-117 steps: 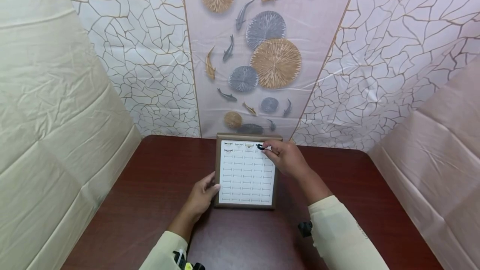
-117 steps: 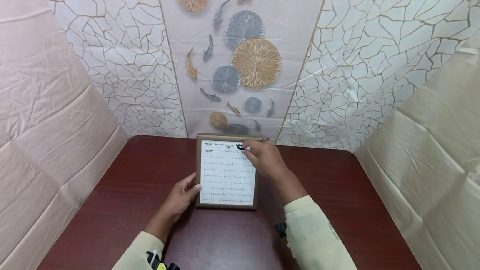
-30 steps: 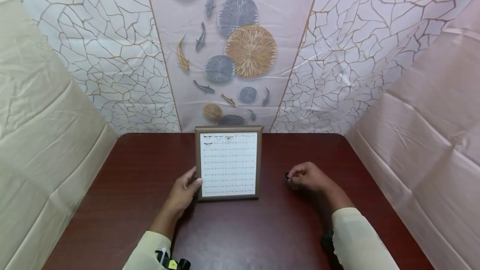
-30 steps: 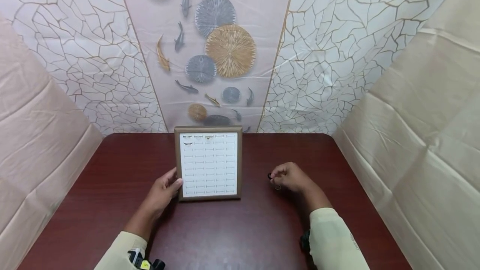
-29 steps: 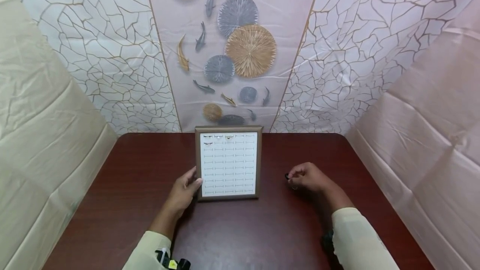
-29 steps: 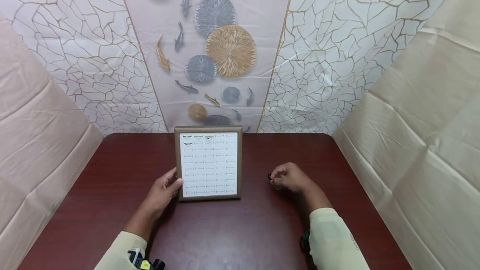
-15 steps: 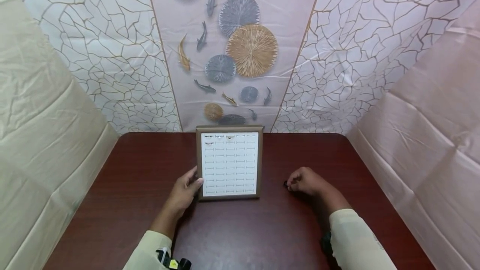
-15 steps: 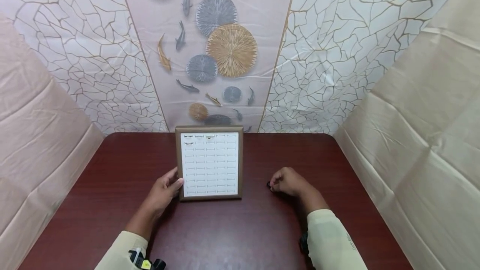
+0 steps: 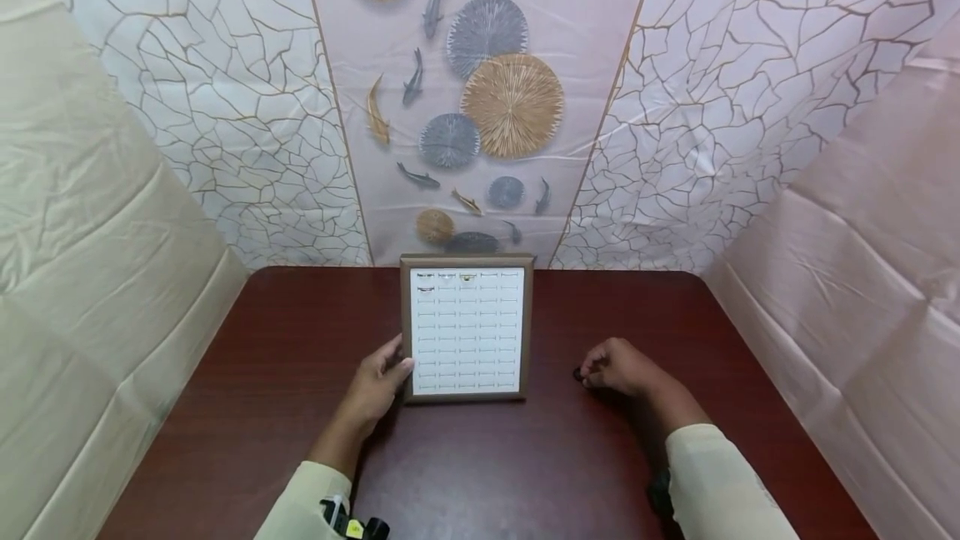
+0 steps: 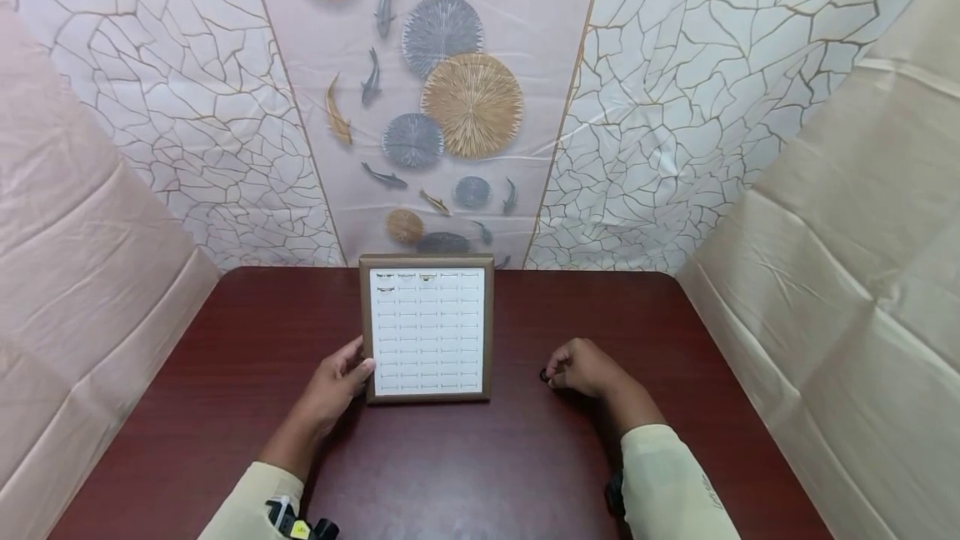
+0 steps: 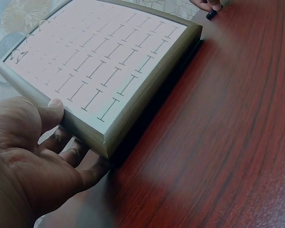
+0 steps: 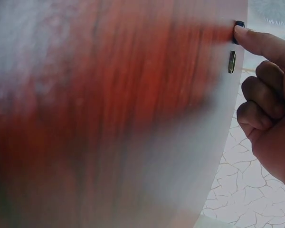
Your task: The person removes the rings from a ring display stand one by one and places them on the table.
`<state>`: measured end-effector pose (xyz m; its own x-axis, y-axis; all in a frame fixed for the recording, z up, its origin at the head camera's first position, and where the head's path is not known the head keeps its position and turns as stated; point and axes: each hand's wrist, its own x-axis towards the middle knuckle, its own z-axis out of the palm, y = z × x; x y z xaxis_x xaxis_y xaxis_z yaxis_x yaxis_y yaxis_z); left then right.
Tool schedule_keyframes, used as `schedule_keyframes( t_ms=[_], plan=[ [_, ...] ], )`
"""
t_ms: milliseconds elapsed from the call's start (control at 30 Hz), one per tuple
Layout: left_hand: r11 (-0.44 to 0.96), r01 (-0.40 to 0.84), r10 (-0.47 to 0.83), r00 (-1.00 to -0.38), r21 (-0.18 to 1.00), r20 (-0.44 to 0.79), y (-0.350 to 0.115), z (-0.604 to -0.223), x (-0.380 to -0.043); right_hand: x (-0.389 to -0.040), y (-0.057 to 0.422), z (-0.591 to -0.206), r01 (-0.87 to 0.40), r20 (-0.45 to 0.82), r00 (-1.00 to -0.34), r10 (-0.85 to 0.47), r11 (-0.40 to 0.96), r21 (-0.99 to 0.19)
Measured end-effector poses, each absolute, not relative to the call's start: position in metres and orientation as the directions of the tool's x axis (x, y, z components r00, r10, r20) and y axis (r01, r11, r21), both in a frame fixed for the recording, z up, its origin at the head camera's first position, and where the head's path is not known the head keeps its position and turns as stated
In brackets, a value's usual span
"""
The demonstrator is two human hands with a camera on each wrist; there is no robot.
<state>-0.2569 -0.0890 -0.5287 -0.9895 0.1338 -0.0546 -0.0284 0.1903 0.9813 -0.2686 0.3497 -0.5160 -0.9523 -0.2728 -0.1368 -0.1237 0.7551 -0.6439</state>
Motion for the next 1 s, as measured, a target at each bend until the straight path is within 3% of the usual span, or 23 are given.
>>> schedule_keyframes(
  t_ms=[600, 1000],
  plan=[
    [0.185, -0.020, 0.129, -0.991, 0.983, -0.045, -0.090, -0.527, -0.255, -0.272, 0.330, -0.488, -0.202, 0.002, -0.957, -0.289, 0.663, -0.721],
    [0.176, 0.003, 0.135, -0.991, 0.984, -0.021, -0.089, -0.527, -0.255, -0.279, 0.289, -0.450, -0.371, 0.247, -0.928, -0.277, 0.652, -0.661]
  ],
)
